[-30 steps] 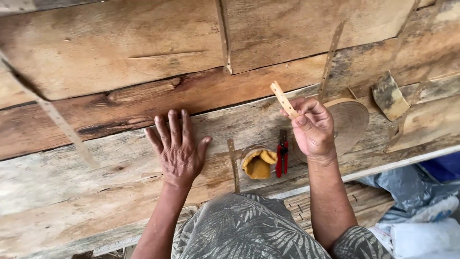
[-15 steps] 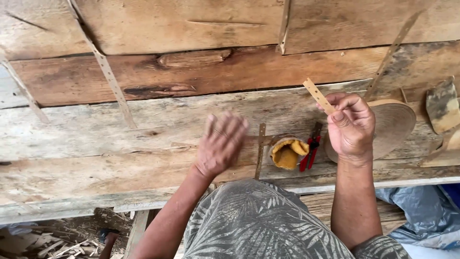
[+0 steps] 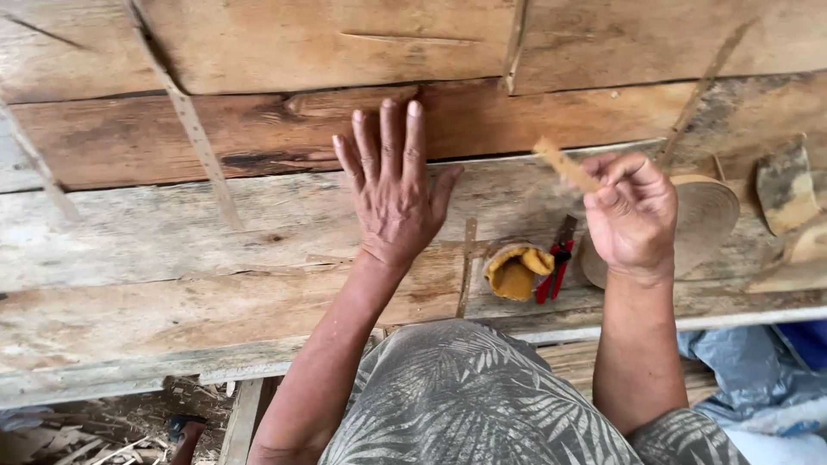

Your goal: Trimming and sanding thin wood strips to fit onto a wooden panel

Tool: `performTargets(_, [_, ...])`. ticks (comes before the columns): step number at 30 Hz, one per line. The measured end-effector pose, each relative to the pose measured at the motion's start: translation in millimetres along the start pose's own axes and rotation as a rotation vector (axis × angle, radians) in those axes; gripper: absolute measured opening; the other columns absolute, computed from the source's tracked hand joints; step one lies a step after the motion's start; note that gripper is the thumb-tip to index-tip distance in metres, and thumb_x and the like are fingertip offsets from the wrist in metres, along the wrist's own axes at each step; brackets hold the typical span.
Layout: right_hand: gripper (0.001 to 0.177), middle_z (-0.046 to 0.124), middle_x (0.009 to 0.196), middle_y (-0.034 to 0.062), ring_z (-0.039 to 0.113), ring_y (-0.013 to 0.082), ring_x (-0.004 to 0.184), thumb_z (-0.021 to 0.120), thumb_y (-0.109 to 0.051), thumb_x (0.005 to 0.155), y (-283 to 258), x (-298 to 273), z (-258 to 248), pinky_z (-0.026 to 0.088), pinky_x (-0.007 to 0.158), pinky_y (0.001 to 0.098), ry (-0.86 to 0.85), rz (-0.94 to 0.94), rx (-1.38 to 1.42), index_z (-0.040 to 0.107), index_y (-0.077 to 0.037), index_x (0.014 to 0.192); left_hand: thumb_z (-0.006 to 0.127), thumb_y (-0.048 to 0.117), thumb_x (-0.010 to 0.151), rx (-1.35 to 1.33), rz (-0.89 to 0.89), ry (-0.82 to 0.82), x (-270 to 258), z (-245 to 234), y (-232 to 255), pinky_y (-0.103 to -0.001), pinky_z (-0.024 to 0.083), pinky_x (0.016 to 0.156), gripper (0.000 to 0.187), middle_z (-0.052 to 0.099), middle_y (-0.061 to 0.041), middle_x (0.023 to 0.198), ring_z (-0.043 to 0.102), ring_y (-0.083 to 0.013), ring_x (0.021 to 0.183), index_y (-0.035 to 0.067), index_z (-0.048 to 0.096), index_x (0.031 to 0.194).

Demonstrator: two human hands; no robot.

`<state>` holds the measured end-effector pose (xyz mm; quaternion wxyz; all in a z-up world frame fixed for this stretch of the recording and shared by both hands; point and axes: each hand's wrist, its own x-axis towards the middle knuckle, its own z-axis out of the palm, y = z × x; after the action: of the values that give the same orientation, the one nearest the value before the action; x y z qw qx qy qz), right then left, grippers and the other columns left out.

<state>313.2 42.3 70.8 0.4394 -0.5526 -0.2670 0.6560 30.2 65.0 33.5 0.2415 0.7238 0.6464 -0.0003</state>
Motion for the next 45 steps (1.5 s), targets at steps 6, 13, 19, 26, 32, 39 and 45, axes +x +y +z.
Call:
performTargets(6, [0.015,0.066,0.115,0.0108,0.066,0.0315,0.103,0.072,-0.016,0.098,-9.3,0.7,-11.1,0.054,0.106,0.0465,0.023,-0.072,0.014,0.058,-0.011,0.102,0.061,0.062,0.105,-0.066,-0.047,-0.003,0.4,3.8,1.5,-0.067,0.009,0.129,0.084,0.025,-0.017,0.171,0.015,-0.0459,0.159,0.010,0.029,0.164])
performTargets(13, [0.017,0.065,0.112,0.0121,0.066,0.0270,0.099,0.073,-0.017,0.096,4.1,-3.5,-0.1,0.058,0.103,0.0439,0.008,-0.018,-0.016,0.058,-0.011,0.101,0.068,0.049,0.109,-0.073,-0.197,0.298,-37.5,25.9,-28.5,-0.065,0.013,0.137,0.076,0.011,-0.017,0.173,0.007,-0.0405,0.163,0.013,0.031,0.165])
performTargets(19, [0.014,0.065,0.114,0.0129,0.068,0.0277,0.102,0.071,-0.013,0.096,3.1,-6.7,1.1,0.061,0.103,0.0426,-0.010,0.003,-0.024,0.059,-0.009,0.102,0.067,0.038,0.108,0.050,0.067,0.246,-61.5,23.5,-17.8,-0.058,0.026,0.125,0.050,0.043,-0.005,0.160,0.038,-0.0306,0.148,0.016,0.054,0.150])
performTargets(26, [0.014,0.065,0.112,0.0110,0.068,0.0250,0.100,0.072,-0.015,0.097,3.9,-9.0,0.4,0.060,0.106,0.0497,-0.015,0.005,-0.049,0.059,-0.012,0.103,0.058,0.055,0.110,0.125,0.025,0.060,-68.8,23.1,-14.6,-0.065,0.021,0.125,0.064,0.034,-0.007,0.166,0.028,-0.0339,0.155,0.019,0.041,0.161])
performTargets(32, [0.014,0.066,0.116,0.0112,0.067,0.0268,0.102,0.071,-0.016,0.099,12.4,-6.1,-1.0,0.056,0.109,0.0460,-0.036,0.005,-0.026,0.059,-0.012,0.106,0.055,0.061,0.110,0.154,0.030,0.021,-67.1,22.1,-15.5,-0.065,0.018,0.126,0.070,0.028,-0.007,0.168,0.022,-0.0330,0.157,0.019,0.036,0.163])
performTargets(39, [0.014,0.066,0.115,0.0132,0.068,0.0267,0.105,0.071,-0.012,0.098,17.3,-8.0,-5.9,0.062,0.107,0.0396,-0.030,0.017,-0.073,0.060,-0.009,0.106,0.054,0.047,0.111,0.030,0.054,0.106,-73.8,23.1,-38.3,-0.055,0.024,0.128,0.057,0.036,-0.010,0.166,0.034,-0.0277,0.156,0.019,0.041,0.159])
performTargets(45, [0.012,0.067,0.116,0.0119,0.072,0.0239,0.096,0.069,-0.007,0.099,2.2,-9.6,7.1,0.065,0.099,0.0351,-0.017,0.022,-0.118,0.061,-0.007,0.108,0.060,0.031,0.114,0.059,0.028,0.182,-74.8,21.7,-70.0,-0.055,0.025,0.133,0.061,0.025,-0.011,0.169,0.026,-0.0313,0.159,0.013,0.028,0.163])
